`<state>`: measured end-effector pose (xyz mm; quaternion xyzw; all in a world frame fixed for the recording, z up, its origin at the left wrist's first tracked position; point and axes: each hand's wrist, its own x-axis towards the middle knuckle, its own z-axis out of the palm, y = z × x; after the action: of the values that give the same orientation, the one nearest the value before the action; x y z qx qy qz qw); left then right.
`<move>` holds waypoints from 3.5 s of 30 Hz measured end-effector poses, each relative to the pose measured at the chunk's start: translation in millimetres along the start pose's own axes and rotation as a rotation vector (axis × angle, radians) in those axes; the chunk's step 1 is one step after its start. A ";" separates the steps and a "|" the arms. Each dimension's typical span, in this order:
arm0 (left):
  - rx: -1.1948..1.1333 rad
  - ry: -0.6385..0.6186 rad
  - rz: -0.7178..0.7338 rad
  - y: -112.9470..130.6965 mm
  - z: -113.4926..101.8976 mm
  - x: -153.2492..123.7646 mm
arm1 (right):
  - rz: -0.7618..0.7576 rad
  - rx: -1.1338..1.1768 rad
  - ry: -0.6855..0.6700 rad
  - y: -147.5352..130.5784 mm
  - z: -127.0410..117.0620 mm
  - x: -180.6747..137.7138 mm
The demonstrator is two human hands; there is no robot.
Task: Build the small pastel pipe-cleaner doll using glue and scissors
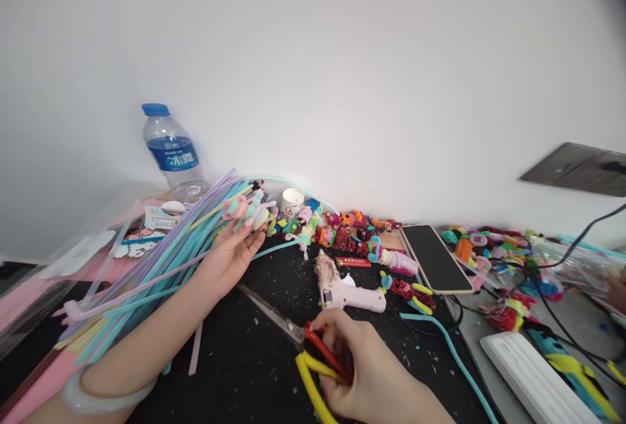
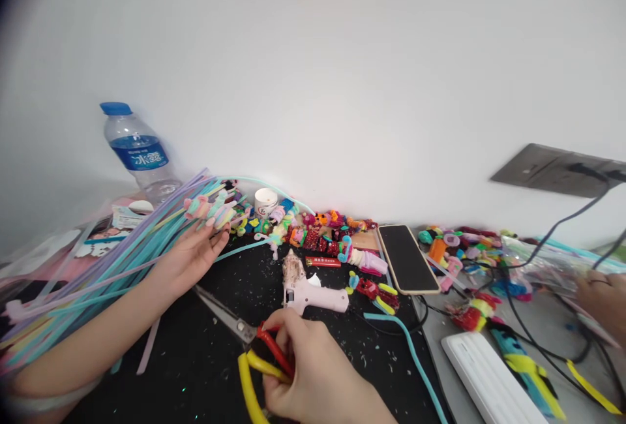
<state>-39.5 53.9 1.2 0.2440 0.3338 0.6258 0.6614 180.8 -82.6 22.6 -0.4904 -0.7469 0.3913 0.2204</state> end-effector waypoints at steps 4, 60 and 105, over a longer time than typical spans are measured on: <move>0.015 -0.025 -0.019 -3.2 1.2 -3.4 | 0.020 0.281 0.134 4.2 4.9 3.6; 0.059 -0.152 -0.188 -30.4 26.1 -49.4 | 0.150 -0.510 0.581 18.0 -14.9 7.2; 0.562 -0.124 0.148 -36.0 23.4 -50.7 | 0.267 -0.385 0.331 11.4 -1.2 4.3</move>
<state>2.3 2.4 -3.1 0.4789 0.4345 0.5391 0.5396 186.2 -75.8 14.0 -0.6742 -0.6903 0.1827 0.1887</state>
